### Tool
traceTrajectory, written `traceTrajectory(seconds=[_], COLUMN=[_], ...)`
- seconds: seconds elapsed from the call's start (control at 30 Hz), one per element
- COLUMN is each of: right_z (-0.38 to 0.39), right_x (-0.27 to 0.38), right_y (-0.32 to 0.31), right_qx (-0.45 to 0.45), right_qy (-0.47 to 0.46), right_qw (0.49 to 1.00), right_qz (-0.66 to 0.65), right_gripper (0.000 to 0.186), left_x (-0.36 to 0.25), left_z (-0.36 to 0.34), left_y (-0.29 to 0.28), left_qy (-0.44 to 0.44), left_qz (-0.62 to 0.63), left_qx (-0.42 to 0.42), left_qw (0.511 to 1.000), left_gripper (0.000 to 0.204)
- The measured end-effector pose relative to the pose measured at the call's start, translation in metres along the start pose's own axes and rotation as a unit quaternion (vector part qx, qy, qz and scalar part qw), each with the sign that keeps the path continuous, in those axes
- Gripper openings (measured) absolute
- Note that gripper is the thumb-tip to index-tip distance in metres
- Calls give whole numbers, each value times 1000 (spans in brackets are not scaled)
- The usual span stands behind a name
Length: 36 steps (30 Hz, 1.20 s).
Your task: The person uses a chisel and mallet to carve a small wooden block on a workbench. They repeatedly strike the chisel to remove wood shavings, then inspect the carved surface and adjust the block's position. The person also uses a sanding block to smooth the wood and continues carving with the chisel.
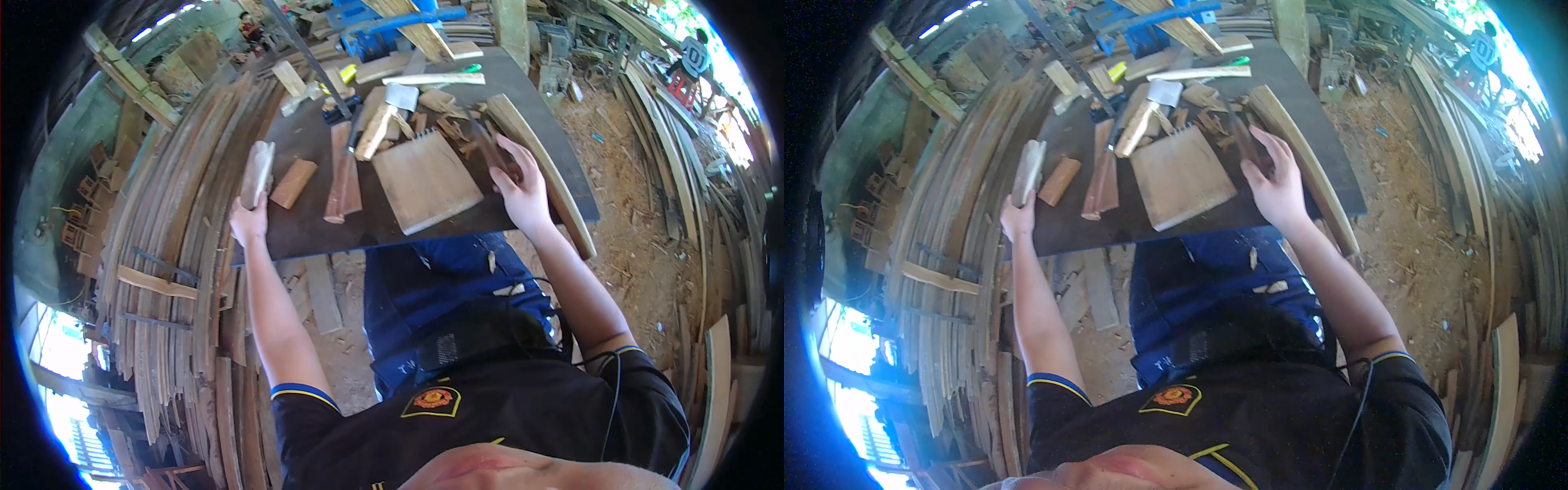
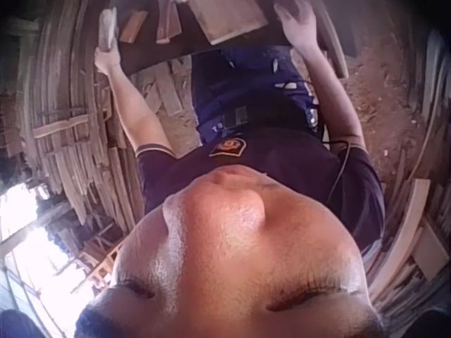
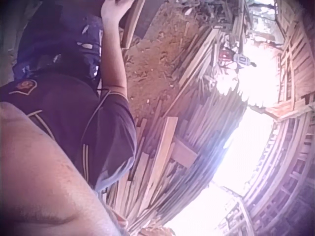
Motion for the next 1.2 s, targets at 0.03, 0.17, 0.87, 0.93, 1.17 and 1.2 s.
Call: traceTrajectory(seconds=[0.03, 0.17, 0.87, 0.93, 1.17, 1.2], right_z=[2, 15, 18, 14, 32, 37], right_x=[8, 33, 48, 48, 62, 65], right_y=[0, 3, 31, 33, 23, 23], right_qx=[2, -14, 84, 94, 65, 67], right_qy=[-26, -120, -119, -119, -120, -124], right_qw=[1000, 988, 938, 936, 923, 921], right_qz=[5, 95, 316, 318, 360, 363], right_gripper=[51, 43, 37, 38, 36, 34], left_x=[3, 9, 4, 8, -7, -6], left_z=[2, 5, 8, 8, 11, 13], left_y=[-1, 1, -1, -3, -6, -9], left_qy=[9, 32, 65, 66, 50, 52], left_qz=[1, -13, -4, 9, 15, 12], left_qx=[-9, -40, -69, -83, -38, -41], left_qw=[1000, 999, 995, 994, 998, 998], left_gripper=[89, 88, 82, 81, 83, 84])
Point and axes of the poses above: each hand's wrist, its own z-axis away from the middle knuckle, its own y-axis out of the palm, x = y × z, the point moved 2 cm from there along -z, towards the middle knuckle, and after that the axes turned 13 degrees about y, right-handed, at the moved point
